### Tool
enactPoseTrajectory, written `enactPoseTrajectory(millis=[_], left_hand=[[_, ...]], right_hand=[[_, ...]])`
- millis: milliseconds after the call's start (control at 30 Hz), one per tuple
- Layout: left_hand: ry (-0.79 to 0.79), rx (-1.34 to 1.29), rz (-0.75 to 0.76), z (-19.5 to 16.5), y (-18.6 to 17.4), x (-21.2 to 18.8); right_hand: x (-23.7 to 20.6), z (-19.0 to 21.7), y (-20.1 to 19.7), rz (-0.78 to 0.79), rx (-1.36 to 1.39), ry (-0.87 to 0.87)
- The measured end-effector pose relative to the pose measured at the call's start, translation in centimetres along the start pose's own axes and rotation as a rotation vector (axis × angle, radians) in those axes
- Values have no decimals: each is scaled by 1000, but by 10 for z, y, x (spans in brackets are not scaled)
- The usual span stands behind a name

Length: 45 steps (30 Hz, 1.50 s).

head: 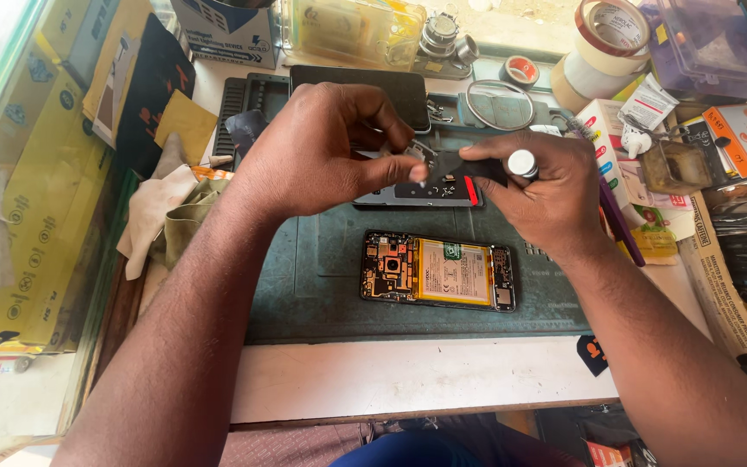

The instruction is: The person uses a screwdriver to remove multiple screws from a smartphone's internal metal bracket. They then lift the bracket away, exposing the motherboard and battery, and set the bracket aside on the workbench.

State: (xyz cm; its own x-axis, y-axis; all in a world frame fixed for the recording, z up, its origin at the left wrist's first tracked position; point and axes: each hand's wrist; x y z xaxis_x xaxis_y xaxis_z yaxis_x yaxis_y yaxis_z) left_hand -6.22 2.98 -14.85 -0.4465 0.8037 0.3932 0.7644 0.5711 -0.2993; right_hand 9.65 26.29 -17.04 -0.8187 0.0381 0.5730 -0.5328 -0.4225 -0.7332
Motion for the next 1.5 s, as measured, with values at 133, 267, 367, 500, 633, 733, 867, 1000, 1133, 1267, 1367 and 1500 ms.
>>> enactPoseTrajectory(millis=[133,267,367,500,633,733,867,1000,1133,1267,1367,1500], left_hand=[[68,105,-13,3,1,2],[-8,246,-24,4,2,1],[40,306,-32,5,1,0],[103,326,-42,9,0,-1],[152,365,-39,15,-1,-1],[79,395,-46,17,0,-1],[26,426,-55,15,4,-1],[-13,466,-41,13,5,-2],[-110,493,-35,12,7,-3],[-142,497,-19,13,7,-6],[-92,505,-22,16,6,-6],[-115,494,-13,17,6,-6]], right_hand=[[1,1,1,-16,-83,24],[2,-1,3,-4,-95,55],[3,-2,7,15,-90,62],[5,-4,14,47,-102,85],[9,-5,20,87,-73,53],[11,-5,23,89,-90,11],[13,-4,24,128,-103,62],[13,-3,25,144,-150,61],[14,-1,25,148,-122,17],[14,2,24,239,-140,173],[15,4,23,236,-143,129],[16,4,21,247,-152,128]])
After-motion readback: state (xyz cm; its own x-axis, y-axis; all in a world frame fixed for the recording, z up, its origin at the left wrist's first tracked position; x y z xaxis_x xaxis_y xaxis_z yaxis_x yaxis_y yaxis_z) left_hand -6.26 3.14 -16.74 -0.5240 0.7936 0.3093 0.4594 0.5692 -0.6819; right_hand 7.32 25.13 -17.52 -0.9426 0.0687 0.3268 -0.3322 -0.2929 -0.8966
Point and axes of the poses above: each hand's wrist, its own x-axis towards the middle knuckle, its own y-axis out of the palm, z = x × y, and after that the axes turned 12 degrees about -x, right-handed
